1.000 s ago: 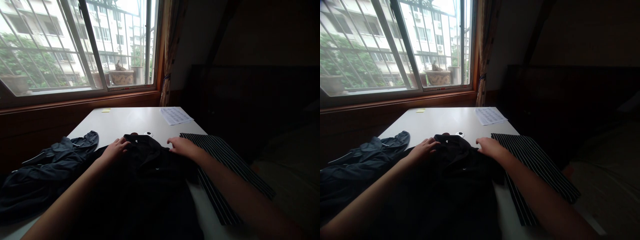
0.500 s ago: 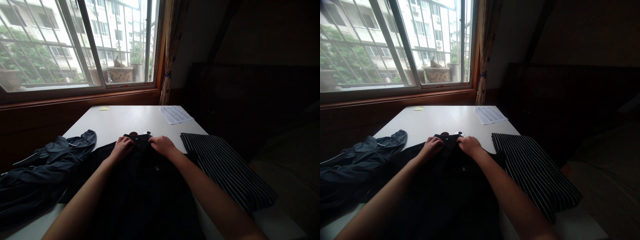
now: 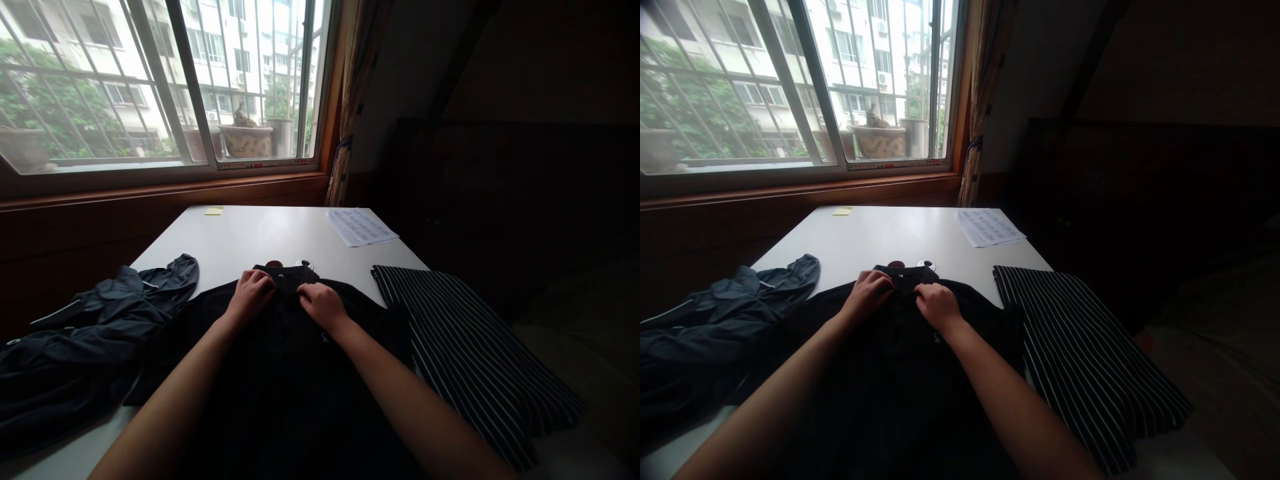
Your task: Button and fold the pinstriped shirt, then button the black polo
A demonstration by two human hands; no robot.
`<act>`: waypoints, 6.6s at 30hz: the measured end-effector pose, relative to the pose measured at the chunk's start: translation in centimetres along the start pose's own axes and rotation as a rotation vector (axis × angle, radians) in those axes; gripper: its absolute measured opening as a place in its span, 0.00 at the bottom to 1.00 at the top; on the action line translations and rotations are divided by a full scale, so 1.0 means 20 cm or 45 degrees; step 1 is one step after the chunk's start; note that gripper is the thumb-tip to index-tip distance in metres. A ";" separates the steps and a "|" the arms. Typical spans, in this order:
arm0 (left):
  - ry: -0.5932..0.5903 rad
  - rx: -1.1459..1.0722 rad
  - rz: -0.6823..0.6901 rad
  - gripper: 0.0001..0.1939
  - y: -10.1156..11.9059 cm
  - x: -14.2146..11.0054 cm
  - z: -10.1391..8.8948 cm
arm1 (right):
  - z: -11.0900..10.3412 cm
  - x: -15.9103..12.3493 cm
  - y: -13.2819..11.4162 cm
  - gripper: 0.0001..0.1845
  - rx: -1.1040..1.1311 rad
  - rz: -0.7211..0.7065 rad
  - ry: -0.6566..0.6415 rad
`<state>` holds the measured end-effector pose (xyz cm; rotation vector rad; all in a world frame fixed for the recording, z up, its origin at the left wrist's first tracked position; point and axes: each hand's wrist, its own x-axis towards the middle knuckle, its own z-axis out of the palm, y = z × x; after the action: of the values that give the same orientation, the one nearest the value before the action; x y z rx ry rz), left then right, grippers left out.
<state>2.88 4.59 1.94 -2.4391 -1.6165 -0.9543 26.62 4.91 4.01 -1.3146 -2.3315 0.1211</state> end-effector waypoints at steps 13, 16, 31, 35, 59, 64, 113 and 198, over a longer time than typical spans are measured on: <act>-0.064 -0.078 -0.132 0.07 0.03 -0.01 -0.02 | 0.03 -0.02 0.05 0.09 0.186 0.081 0.155; -0.119 -0.123 -0.169 0.08 0.03 -0.02 -0.01 | 0.02 -0.01 0.07 0.08 0.232 0.171 0.224; -0.637 -0.539 0.014 0.05 0.16 -0.03 -0.19 | -0.01 -0.02 0.06 0.07 0.075 0.275 -0.037; -0.610 -0.525 -0.001 0.10 0.28 -0.15 -0.22 | -0.03 -0.01 0.06 0.09 -0.094 0.305 -0.175; -0.390 -0.544 -0.296 0.03 0.40 -0.34 -0.19 | -0.12 -0.24 -0.24 0.10 0.439 0.030 -0.307; -0.432 -0.481 -0.345 0.04 0.40 -0.32 -0.20 | -0.10 -0.27 -0.18 0.04 0.763 0.169 -0.260; -0.430 -0.666 -0.466 0.05 0.42 -0.29 -0.20 | -0.05 -0.30 -0.16 0.12 1.017 0.238 -0.253; -0.312 -1.314 -0.897 0.14 0.46 -0.29 -0.20 | -0.04 -0.31 -0.18 0.08 0.996 -0.005 -0.120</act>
<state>7.32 -5.63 4.68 -2.5471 -2.6558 -2.0875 26.88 -2.30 3.72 -0.9047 -2.0079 0.9946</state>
